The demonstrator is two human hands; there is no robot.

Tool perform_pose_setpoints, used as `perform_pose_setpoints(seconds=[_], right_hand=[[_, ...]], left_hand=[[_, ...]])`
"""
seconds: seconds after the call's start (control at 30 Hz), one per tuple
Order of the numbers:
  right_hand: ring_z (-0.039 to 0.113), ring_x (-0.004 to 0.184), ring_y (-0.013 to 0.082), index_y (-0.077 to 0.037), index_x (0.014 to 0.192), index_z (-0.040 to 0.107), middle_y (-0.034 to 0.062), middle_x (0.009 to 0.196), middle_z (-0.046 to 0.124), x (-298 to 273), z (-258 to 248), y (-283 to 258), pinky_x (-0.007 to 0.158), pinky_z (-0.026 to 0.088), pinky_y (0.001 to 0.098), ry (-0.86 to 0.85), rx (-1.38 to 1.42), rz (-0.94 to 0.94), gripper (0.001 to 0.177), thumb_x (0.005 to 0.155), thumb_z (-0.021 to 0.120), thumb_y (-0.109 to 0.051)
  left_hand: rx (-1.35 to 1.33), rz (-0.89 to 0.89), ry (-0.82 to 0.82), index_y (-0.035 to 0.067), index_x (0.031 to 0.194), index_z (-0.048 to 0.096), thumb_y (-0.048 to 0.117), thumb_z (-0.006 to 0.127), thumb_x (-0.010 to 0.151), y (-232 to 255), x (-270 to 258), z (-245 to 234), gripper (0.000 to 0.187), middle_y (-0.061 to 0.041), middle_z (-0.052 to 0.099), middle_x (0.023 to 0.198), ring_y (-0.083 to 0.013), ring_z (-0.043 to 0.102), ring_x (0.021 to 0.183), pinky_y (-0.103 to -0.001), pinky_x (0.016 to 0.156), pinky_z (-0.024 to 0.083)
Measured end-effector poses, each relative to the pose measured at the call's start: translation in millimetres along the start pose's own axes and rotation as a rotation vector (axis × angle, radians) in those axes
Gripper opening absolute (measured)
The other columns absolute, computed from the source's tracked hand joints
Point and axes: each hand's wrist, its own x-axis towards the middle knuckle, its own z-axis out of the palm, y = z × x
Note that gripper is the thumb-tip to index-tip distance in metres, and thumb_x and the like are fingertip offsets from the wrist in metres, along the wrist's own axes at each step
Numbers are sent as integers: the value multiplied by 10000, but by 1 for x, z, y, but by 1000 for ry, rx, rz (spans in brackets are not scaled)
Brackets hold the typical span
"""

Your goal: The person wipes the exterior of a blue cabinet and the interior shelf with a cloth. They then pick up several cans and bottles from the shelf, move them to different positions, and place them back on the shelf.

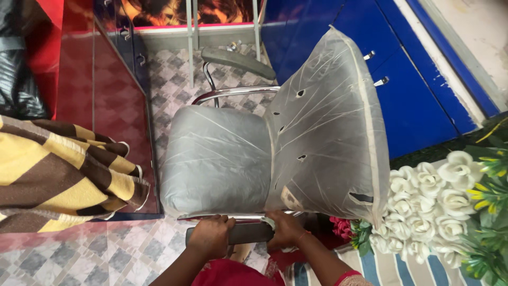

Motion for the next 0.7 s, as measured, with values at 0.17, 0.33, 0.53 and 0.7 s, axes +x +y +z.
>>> perform_pose_setpoints(seconds=[0.17,0.33,0.53,0.7], right_hand=[[604,1241,330,-117,1331,614,158,1336,607,1,12,2,1063,492,379,48,-21,80,974,429,917,-330],[591,1231,358,-96,1301,629,183,1298,620,-13,25,5,1056,474,408,126,-11,33,895,483,928,-300],[644,1184,320,-111,1303,624,145,1255,666,-48,30,14,1043,502,386,63,60,129,885,521,933,-387],[611,1231,330,-101,1321,615,158,1310,633,-62,22,54,1063,483,393,63,-15,44,912,532,968,-390]], left_hand=[[12,94,69,56,1123,633,198,752,669,-8,2,12,490,-158,670,1083,-333,664,1037,-450,826,557],[-57,148,37,38,1074,632,220,794,654,-11,-3,23,486,-186,660,1099,-378,652,989,-490,781,547],[-164,300,232,45,948,671,190,740,622,0,-6,64,363,-169,691,870,-355,692,867,-474,815,554],[-5,263,319,56,1053,688,170,651,823,28,21,112,259,-158,693,878,-330,703,768,-491,686,566]])
